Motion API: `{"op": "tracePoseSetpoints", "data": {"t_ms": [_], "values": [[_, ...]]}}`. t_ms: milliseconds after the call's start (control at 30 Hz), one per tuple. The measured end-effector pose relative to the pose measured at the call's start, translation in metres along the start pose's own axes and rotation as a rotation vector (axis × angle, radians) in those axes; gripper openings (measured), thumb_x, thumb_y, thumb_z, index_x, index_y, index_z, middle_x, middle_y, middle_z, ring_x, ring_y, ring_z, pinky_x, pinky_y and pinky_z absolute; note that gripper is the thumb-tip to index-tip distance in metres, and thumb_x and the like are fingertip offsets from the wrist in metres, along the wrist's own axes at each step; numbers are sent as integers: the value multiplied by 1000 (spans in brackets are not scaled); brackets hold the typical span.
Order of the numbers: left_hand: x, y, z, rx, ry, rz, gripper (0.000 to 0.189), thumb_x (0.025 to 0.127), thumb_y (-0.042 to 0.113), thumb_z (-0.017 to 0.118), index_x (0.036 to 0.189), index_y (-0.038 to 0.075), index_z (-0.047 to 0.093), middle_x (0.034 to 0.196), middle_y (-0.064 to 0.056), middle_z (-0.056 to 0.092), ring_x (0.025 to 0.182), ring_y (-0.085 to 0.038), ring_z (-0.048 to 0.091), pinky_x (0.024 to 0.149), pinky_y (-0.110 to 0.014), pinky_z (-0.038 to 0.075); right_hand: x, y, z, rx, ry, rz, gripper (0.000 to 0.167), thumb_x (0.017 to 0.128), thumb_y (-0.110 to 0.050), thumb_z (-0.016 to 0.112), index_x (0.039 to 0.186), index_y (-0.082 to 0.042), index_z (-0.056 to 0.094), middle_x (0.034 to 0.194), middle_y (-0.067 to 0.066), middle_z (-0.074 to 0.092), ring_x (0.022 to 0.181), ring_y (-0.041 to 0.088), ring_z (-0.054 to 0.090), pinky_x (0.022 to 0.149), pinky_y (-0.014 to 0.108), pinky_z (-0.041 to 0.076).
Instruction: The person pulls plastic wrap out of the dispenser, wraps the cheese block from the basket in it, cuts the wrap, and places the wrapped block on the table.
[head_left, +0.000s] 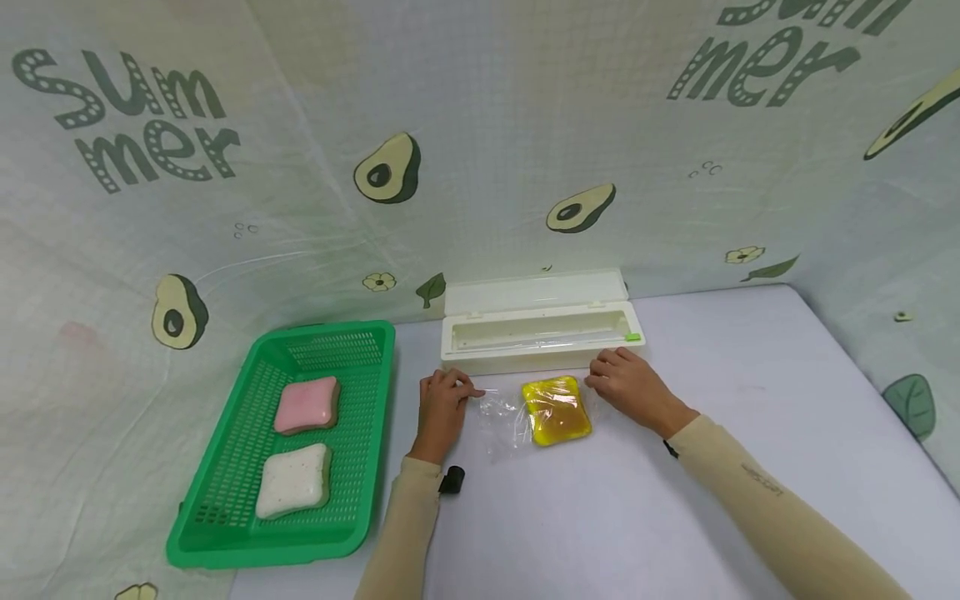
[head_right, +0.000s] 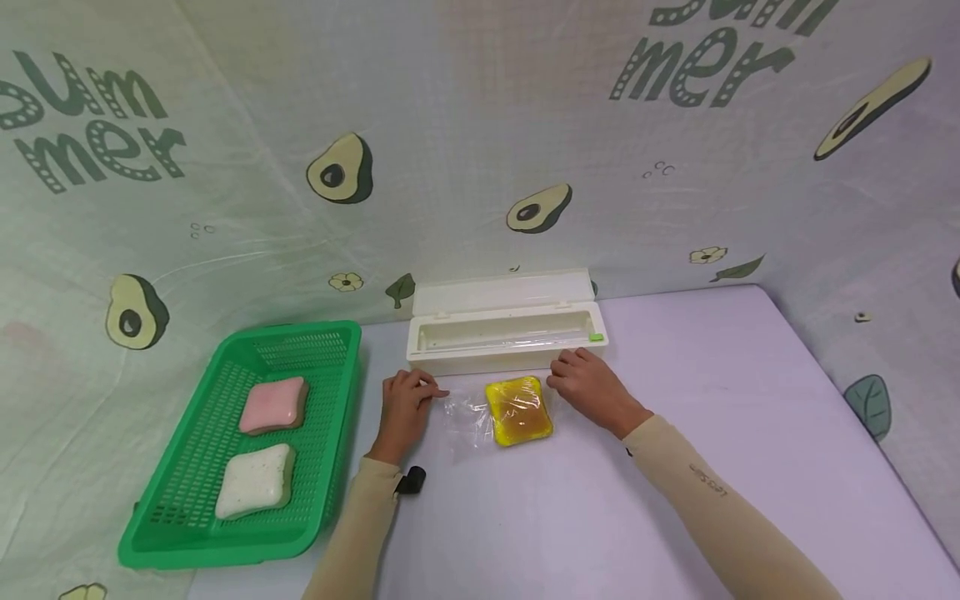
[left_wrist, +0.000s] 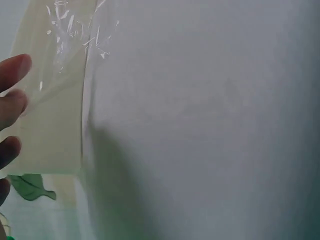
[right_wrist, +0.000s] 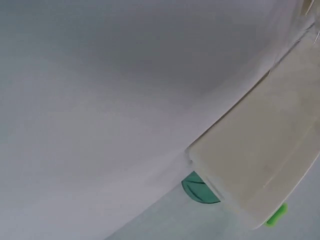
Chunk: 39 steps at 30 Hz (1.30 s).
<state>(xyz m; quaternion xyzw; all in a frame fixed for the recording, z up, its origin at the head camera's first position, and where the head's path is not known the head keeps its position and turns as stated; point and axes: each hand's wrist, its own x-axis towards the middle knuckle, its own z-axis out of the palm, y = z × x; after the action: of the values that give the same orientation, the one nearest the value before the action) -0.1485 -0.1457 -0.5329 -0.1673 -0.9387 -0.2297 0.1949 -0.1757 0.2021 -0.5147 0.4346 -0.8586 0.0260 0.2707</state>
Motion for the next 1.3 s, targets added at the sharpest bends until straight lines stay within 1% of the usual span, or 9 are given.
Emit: {"op": "tracePoseSetpoints", "data": {"t_ms": [200,400,500,567,733,867,1100,1233,1300], "values": [[1,16,-12,110,-120,81,26,93,2,79,110,21,85,118,-1,69,111,-24,60,101,-47,44,-6,-1,-3,36,-28,23,26,71,-1,95,93,-7,81,97,5,72,94,26,67,85,40,55],[15,52,-26,206,-206,139,34,98,15,77,131,22,77,131,-1,68,122,-25,59,105,-47,45,-2,-4,-5,108,-18,65,28,81,-10,90,106,-4,78,106,9,76,100,29,70,92,45,56],[21,71,-21,210,-266,138,41,100,26,76,140,22,71,136,0,68,127,-24,57,109,-45,44,6,-11,-3,161,-53,108,34,86,-16,87,116,-3,76,116,11,76,108,31,71,98,48,55],[24,81,-13,213,-317,127,46,101,33,74,145,21,66,139,1,67,131,-23,56,111,-44,43,11,-16,-2,182,-106,132,40,90,-22,84,123,-2,74,124,13,75,114,32,70,102,49,53],[22,92,9,265,-435,101,53,101,43,71,148,20,63,147,3,64,134,-22,55,113,-43,41,18,-27,1,203,-248,169,41,98,-30,77,127,-2,73,125,11,74,119,32,67,108,49,50],[18,91,16,278,-455,118,46,100,41,72,142,22,68,149,6,63,135,-22,53,110,-44,41,18,-32,-3,224,-281,192,36,97,-31,78,120,-3,77,113,7,77,114,30,66,106,48,50],[20,90,13,233,-483,195,36,102,26,72,137,29,73,153,10,59,145,-25,46,116,-48,37,12,-41,-13,308,-331,191,27,96,-29,78,105,-4,81,98,3,76,102,26,65,97,46,52],[20,91,14,220,-457,243,32,102,24,70,132,32,76,156,9,57,147,-24,43,117,-48,36,7,-46,-24,370,-357,170,12,96,-16,74,99,-7,82,94,0,75,96,22,65,91,44,54],[19,91,15,210,-428,255,30,101,24,72,129,34,78,155,9,56,146,-23,43,117,-47,36,3,-47,-29,405,-367,167,11,92,-7,72,97,-8,82,93,-1,75,94,21,64,88,43,54]]}}
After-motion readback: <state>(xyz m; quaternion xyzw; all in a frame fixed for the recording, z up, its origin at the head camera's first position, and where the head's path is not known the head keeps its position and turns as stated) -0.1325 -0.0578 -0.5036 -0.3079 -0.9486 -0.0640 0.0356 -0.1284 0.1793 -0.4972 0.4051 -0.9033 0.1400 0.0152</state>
